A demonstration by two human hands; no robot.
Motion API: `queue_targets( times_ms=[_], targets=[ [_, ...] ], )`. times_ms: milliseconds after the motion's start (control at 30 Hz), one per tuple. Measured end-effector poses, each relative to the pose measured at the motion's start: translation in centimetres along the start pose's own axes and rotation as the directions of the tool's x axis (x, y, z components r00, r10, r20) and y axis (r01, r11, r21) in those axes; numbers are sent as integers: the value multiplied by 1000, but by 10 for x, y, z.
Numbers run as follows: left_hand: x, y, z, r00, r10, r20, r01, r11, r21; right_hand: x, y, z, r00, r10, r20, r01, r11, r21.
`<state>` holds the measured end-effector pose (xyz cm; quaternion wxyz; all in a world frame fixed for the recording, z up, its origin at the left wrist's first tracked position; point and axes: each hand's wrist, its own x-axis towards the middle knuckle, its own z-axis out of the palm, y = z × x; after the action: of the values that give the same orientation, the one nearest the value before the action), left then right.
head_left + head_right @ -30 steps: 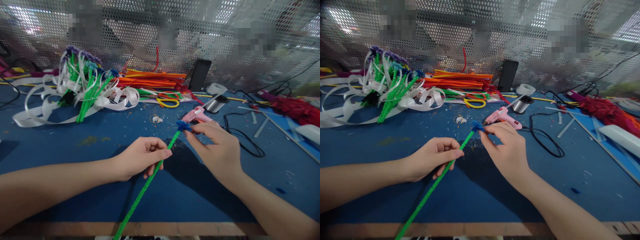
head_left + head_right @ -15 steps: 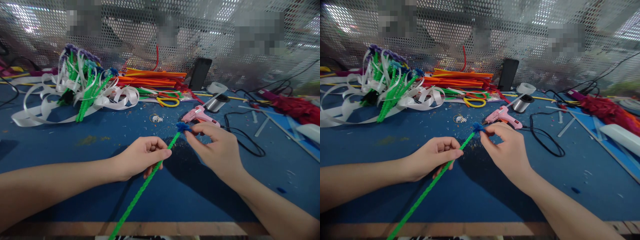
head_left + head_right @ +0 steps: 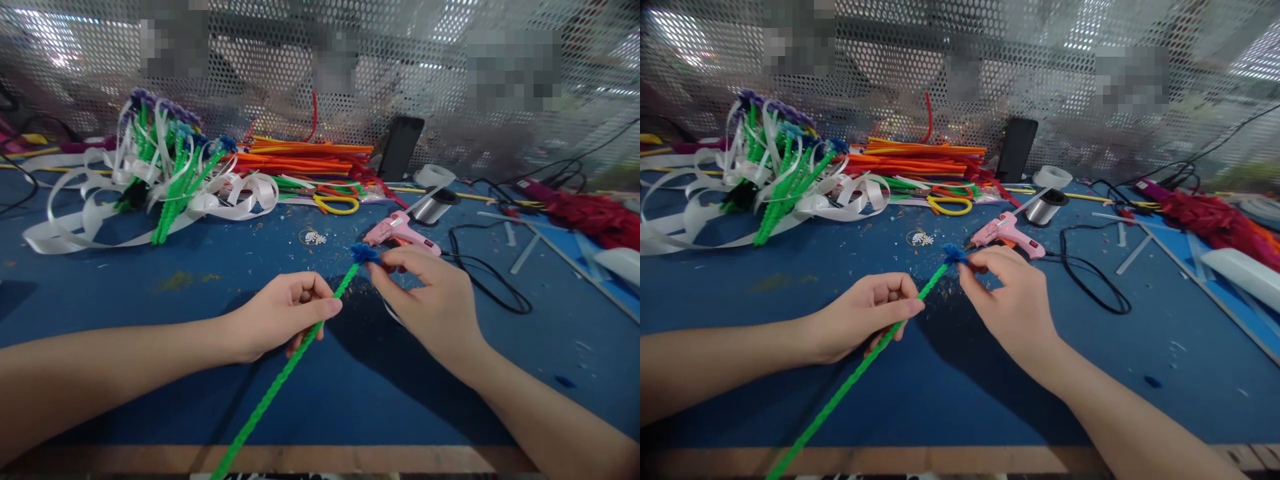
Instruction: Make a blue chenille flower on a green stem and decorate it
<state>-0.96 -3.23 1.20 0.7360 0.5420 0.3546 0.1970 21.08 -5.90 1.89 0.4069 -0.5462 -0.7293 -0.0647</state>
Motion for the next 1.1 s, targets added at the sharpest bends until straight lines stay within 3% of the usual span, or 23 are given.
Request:
queue_targets(
  times_ms=[567, 1100],
  targets=[
    [0, 1, -1, 1000, -23, 3, 23, 999, 48, 1, 1, -2, 999, 18, 39, -17, 1000, -12],
    [-2, 0, -1, 1000, 12, 10, -12, 1000, 24, 7, 10, -3, 996, 91, -10, -91, 996, -10]
  ],
)
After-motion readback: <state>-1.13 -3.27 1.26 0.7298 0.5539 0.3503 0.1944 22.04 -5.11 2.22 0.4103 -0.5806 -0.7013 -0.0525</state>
